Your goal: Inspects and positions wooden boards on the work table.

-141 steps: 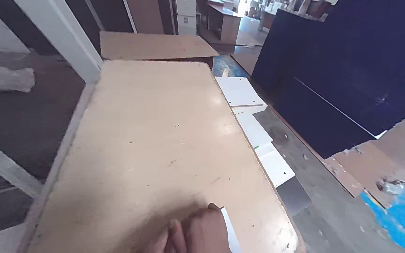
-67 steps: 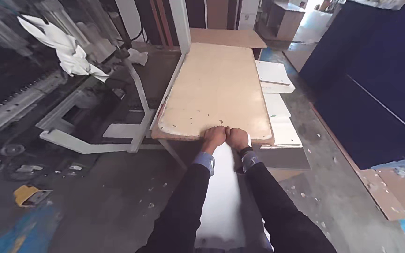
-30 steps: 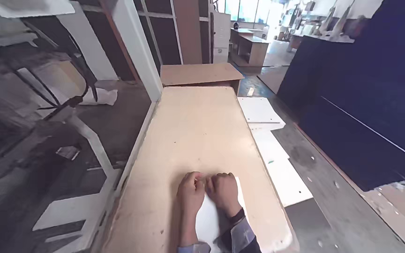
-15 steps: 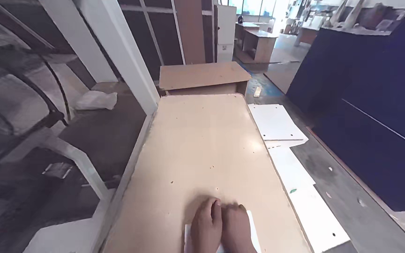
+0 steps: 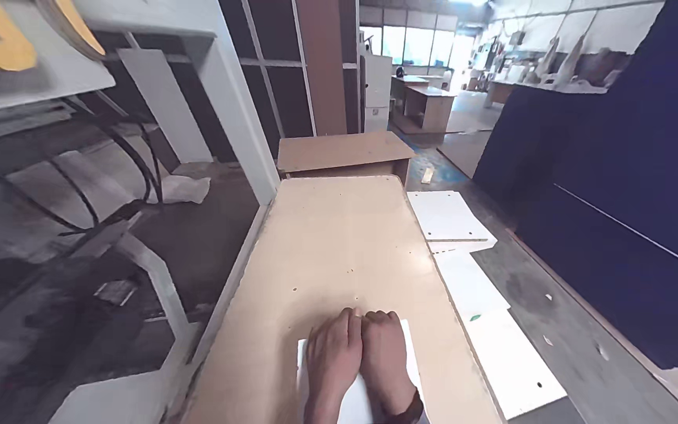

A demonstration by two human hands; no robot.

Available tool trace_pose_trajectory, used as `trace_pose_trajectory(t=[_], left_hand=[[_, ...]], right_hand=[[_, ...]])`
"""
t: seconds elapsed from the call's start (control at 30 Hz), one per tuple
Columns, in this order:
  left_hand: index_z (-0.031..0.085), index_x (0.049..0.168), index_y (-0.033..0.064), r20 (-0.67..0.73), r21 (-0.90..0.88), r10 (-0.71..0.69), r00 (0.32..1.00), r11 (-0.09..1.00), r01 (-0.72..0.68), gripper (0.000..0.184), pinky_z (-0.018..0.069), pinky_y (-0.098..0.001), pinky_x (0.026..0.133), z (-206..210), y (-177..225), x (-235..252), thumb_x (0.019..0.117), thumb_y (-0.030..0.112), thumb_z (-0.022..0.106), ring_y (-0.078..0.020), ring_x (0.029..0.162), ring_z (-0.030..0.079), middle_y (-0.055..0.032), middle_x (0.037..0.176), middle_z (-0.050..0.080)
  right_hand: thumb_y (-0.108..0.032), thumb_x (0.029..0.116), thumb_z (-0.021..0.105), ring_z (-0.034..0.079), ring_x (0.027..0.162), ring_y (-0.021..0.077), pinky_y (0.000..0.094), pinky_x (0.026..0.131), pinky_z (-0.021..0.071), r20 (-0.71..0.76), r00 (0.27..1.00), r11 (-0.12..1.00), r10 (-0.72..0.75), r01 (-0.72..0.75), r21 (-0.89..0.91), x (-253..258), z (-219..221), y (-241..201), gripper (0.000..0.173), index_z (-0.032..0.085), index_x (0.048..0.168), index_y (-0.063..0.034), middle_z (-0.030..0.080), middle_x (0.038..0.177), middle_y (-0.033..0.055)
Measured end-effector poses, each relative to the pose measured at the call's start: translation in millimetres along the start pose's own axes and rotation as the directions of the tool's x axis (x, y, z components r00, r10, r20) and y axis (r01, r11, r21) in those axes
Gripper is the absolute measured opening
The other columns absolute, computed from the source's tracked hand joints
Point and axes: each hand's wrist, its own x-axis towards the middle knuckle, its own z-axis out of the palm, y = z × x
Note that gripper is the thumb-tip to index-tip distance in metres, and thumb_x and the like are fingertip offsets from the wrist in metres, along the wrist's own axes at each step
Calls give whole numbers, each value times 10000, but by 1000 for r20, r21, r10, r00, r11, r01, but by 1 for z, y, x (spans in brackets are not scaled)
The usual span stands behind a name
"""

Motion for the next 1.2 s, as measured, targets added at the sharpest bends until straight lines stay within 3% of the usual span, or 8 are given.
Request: trace_pose_trajectory(t=[0.07, 0.17, 0.33, 0.43, 0.6, 0.73, 1.0, 1.2], left_hand=[[727, 916, 112, -148, 9, 23, 989, 1000, -22, 655, 505, -570, 873, -4, -3, -26, 1065, 510, 229, -294, 853, 709, -87, 779, 699], [708, 815, 113, -219, 32, 14, 976, 999, -7, 655, 524, -574, 763, 10, -21, -59, 1048, 508, 240, -301, 756, 704, -82, 697, 674], [713, 826, 105, -234, 24, -37, 971, 999, 44, 665, 515, -590, 697, 21, -37, -83, 1044, 517, 238, -337, 748, 705, -106, 698, 675], [737, 892, 107, -160, 15, -81, 984, 996, 84, 656, 519, -616, 799, 32, -41, -91, 1056, 508, 245, -344, 846, 723, -118, 786, 719], [733, 955, 125, -51, 52, -109, 993, 992, 112, 661, 522, -587, 864, 39, -37, -105, 1065, 524, 219, -324, 924, 726, -105, 866, 740], [721, 1071, 130, 101, 86, -147, 984, 987, 139, 640, 503, -580, 931, 45, -37, -106, 1082, 510, 206, -321, 1043, 705, -121, 1004, 746], [677, 1275, 154, 149, 82, -124, 981, 990, 113, 647, 440, -576, 1067, 51, -42, -115, 1096, 496, 157, -295, 1222, 644, -110, 1230, 716], [660, 1283, 129, 149, 90, -139, 979, 988, 126, 642, 425, -582, 1079, 53, -41, -126, 1103, 471, 146, -314, 1248, 627, -134, 1261, 699]], right_hand=[[-192, 915, 598, 661, 694, 188, 398, 662, 506, -50, 998, 999, -31, 31, -14, -17, -10, -15, 236, 715, 722, -126, 648, 678, 12], [-198, 897, 609, 660, 695, 175, 392, 647, 499, -36, 997, 997, -68, 67, -24, -51, -2, -22, 214, 700, 713, -137, 649, 679, -3], [-206, 919, 615, 666, 723, 174, 392, 682, 503, 34, 996, 997, -77, 77, -10, -75, 3, -30, 194, 727, 774, -142, 670, 711, 0], [-231, 928, 601, 683, 749, 187, 418, 705, 520, 80, 995, 998, -56, 56, 0, -90, 13, -24, 216, 738, 791, -136, 689, 732, 11], [-260, 928, 593, 700, 799, 204, 438, 739, 534, 132, 991, 998, -26, 34, -53, -111, 9, -20, 228, 758, 835, -133, 717, 789, 25], [-302, 925, 588, 712, 923, 236, 482, 849, 531, 279, 960, 999, 24, -12, -45, -119, 10, -12, 261, 766, 913, -112, 747, 903, 56], [-332, 943, 554, 680, 1077, 271, 516, 970, 486, 471, 878, 994, 88, -44, -103, -122, -1, -18, 330, 752, 1039, -86, 743, 1072, 96], [-358, 946, 561, 673, 1089, 289, 534, 979, 471, 548, 830, 992, 101, -42, -120, -128, -14, -24, 340, 740, 1048, -89, 737, 1079, 110]])
